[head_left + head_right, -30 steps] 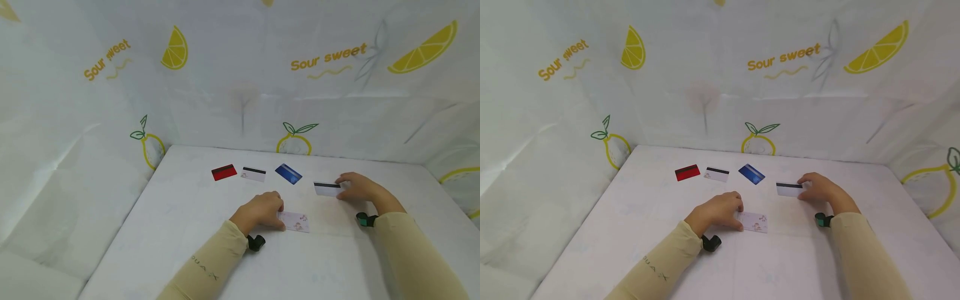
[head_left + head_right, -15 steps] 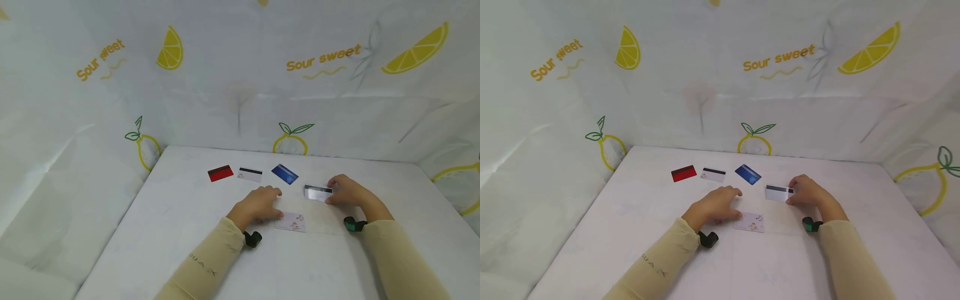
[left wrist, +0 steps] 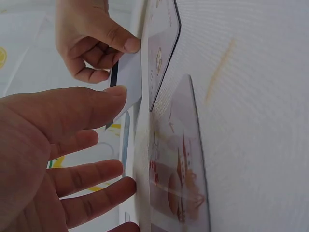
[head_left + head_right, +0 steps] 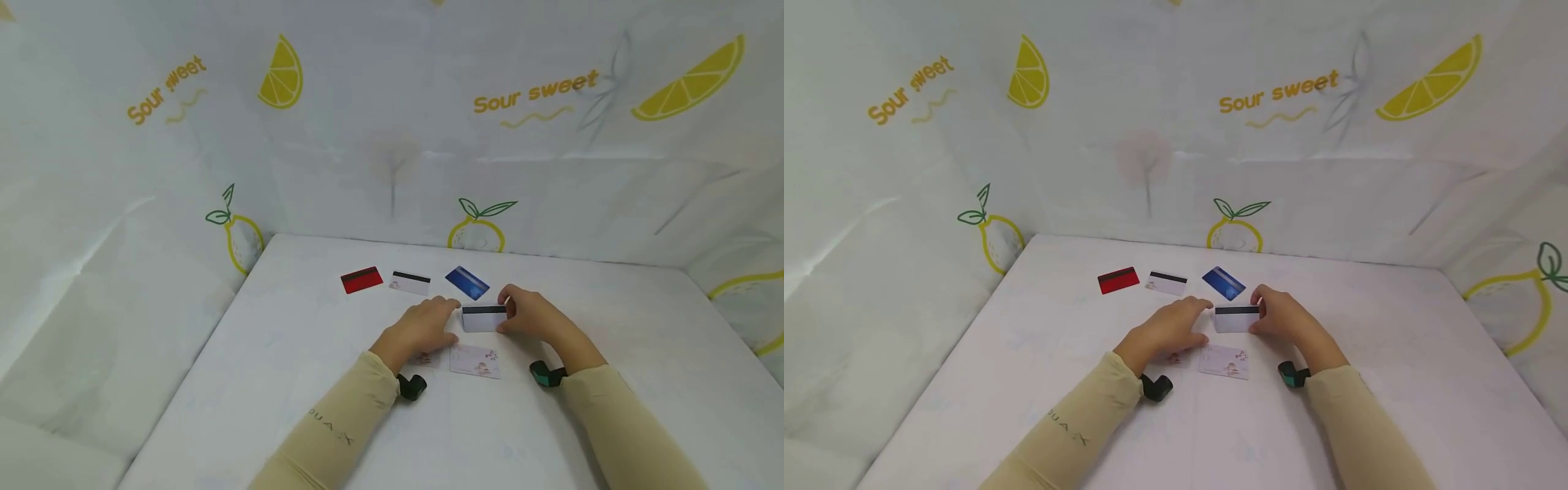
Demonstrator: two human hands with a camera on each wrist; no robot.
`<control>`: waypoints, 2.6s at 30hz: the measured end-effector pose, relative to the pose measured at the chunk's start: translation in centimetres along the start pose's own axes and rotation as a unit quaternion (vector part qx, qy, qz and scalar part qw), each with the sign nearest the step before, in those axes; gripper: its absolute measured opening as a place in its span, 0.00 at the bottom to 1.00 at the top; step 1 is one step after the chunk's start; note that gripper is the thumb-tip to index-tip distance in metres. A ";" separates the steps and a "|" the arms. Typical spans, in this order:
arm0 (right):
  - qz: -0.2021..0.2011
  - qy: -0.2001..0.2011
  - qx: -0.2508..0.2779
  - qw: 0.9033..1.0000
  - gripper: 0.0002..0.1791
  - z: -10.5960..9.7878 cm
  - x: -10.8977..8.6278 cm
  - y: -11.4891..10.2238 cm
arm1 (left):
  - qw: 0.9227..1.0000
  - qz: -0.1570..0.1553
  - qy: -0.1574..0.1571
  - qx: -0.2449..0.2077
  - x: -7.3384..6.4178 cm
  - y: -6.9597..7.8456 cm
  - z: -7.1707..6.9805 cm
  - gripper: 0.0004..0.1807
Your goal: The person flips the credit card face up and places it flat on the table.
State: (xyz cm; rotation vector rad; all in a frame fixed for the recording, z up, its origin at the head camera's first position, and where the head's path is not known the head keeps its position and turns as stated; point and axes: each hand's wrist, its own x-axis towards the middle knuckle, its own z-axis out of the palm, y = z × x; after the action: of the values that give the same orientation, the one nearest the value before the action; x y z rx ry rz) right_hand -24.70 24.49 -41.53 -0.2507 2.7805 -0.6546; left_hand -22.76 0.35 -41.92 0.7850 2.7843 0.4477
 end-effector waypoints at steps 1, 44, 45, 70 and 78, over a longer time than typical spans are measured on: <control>0.002 -0.003 0.000 1.000 0.29 0.2 0.1 -0.5 | 1.000 -0.001 0.002 0.000 0.0 0.0 0.0 0.37; -0.041 0.061 0.189 0.979 0.27 0.2 -0.8 -2.4 | 0.991 0.003 0.131 -0.021 -0.2 -2.5 -1.7 0.32; -0.052 0.063 0.166 0.983 0.28 0.3 -0.8 -2.6 | 0.991 0.004 0.130 -0.022 -0.2 -2.6 -1.8 0.32; -0.181 0.149 -0.110 0.966 0.33 2.3 -1.7 -10.2 | 0.983 0.073 0.159 -0.059 -2.3 -4.1 -2.5 0.31; -0.183 0.109 0.018 0.977 0.33 1.4 -2.1 -8.9 | 0.980 0.081 0.148 -0.102 -2.2 -3.7 -2.6 0.39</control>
State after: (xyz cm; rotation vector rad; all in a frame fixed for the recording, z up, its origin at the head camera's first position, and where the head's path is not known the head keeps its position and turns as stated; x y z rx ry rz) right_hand -21.38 16.57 -38.18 -0.7381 2.9532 -0.8632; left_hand -23.44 -4.47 -40.52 0.9698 2.8828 0.9334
